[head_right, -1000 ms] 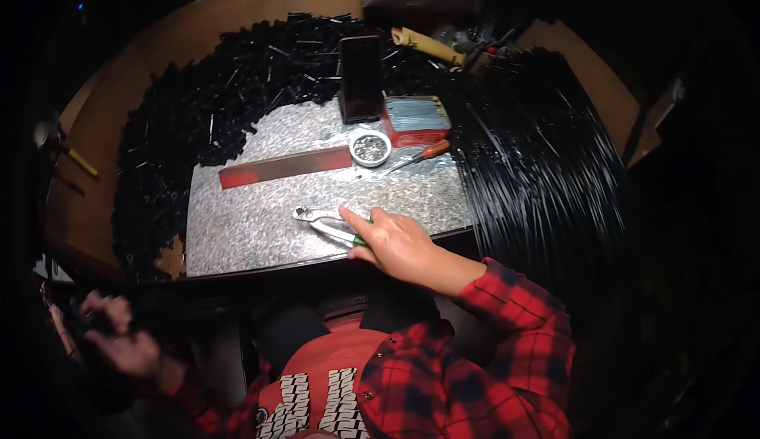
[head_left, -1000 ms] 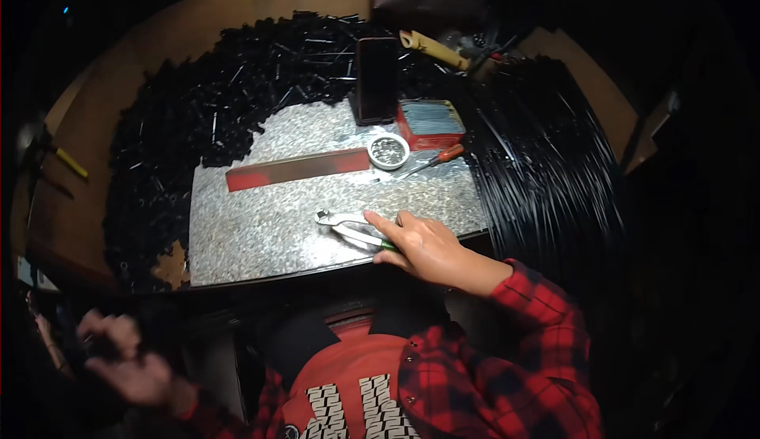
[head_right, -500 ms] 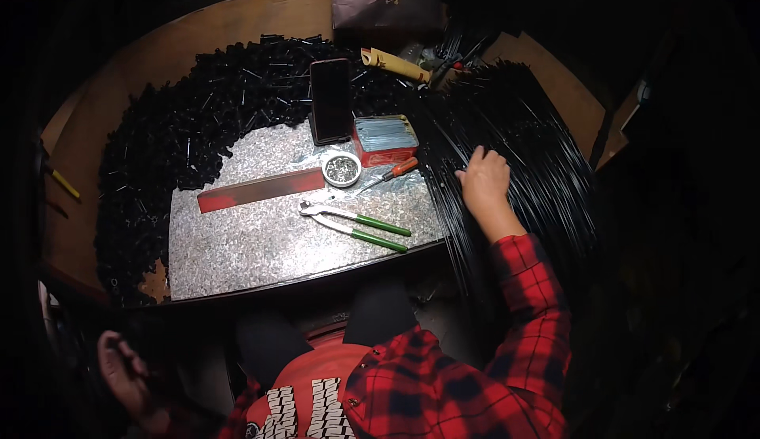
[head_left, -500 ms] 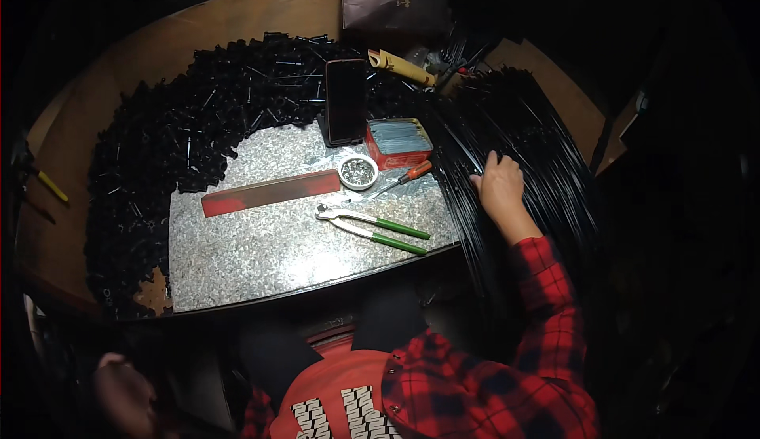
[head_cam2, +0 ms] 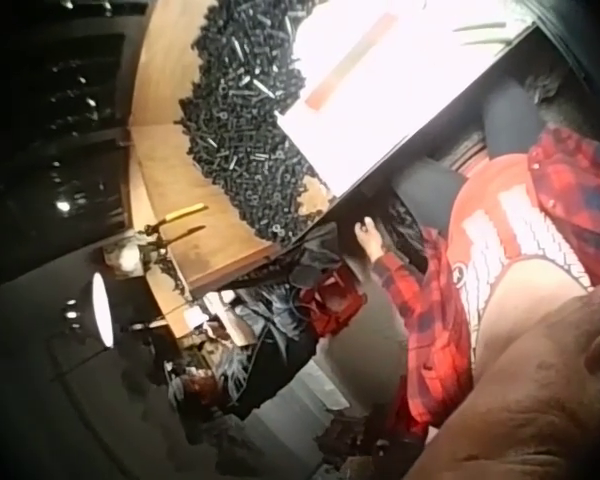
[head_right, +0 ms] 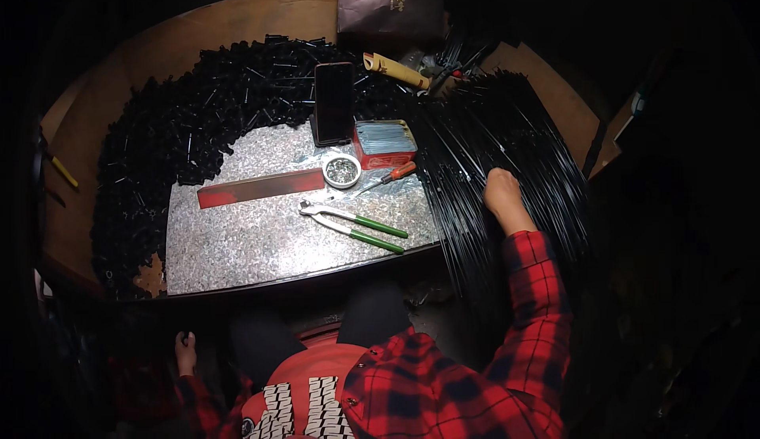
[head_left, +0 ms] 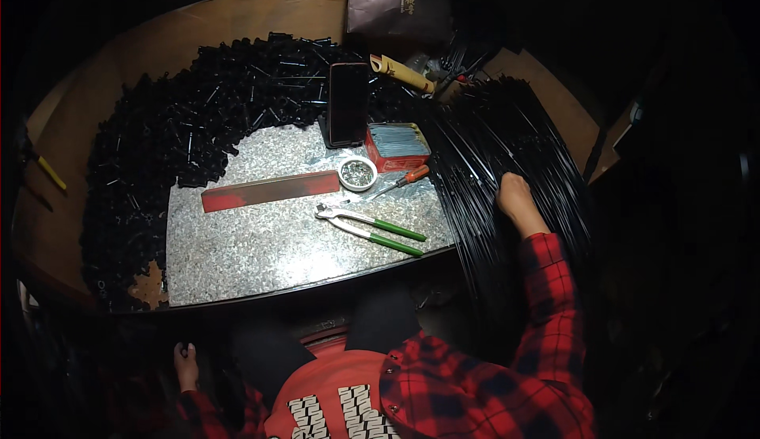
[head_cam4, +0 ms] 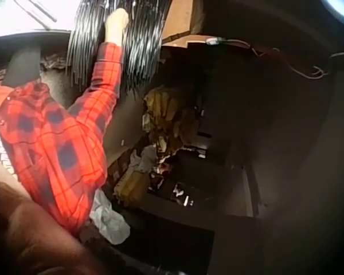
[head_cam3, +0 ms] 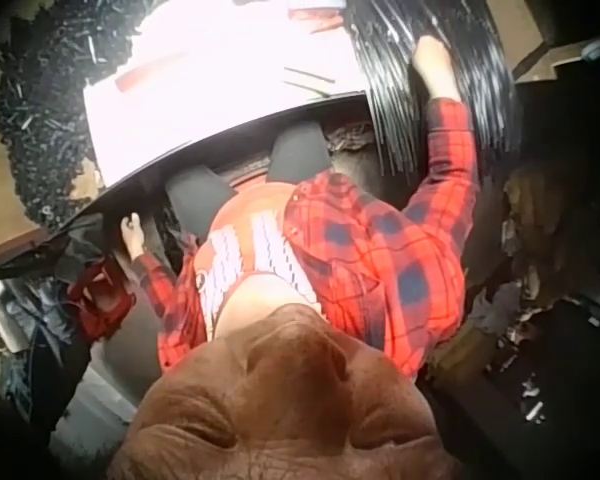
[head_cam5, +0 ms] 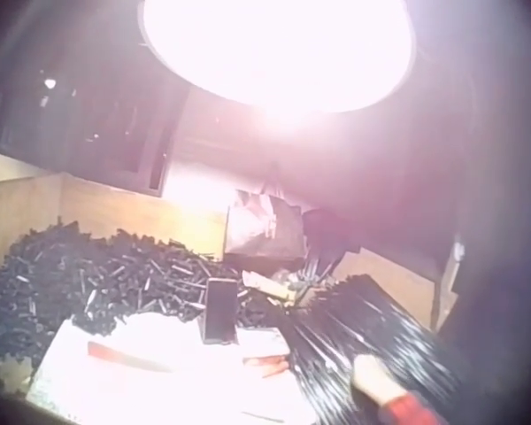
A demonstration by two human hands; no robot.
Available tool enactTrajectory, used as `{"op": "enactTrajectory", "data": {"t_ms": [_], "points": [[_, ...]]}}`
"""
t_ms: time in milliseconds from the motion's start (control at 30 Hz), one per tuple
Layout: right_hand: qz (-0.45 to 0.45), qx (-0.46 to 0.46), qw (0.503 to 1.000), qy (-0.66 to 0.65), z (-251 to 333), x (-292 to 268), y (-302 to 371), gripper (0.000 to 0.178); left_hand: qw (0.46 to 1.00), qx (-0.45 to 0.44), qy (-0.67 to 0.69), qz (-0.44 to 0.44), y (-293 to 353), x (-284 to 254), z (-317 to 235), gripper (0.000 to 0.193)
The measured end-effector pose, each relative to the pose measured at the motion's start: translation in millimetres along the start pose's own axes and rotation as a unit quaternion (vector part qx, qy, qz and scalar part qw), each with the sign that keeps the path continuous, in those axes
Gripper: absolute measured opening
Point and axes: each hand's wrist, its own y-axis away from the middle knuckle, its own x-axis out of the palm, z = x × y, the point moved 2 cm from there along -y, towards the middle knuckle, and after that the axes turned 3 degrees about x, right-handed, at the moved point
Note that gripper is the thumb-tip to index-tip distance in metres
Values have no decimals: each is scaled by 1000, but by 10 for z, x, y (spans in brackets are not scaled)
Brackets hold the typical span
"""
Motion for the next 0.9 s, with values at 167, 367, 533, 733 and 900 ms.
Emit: {"op": "enactTrajectory", "data": {"t_ms": [167, 367, 533, 733, 900], "points": [[6, -1, 999, 31, -80, -79, -14, 19, 998, 56, -10, -30, 1, 23, -71, 52], [-39, -10, 999, 23, -353, -213, -103, 21, 996, 92, -9, -7, 4, 11, -121, 47], [-84, 16, 995, 57, -351, -426, -149, 24, 995, 94, -11, 18, 37, 36, -223, 47], [-149, -78, 977, 134, -372, -780, -251, 26, 993, 116, -25, 17, 93, 46, -309, 46], [-262, -95, 948, 156, -367, -1179, -337, 24, 990, 137, -35, 18, 172, 23, -389, 43]]}}
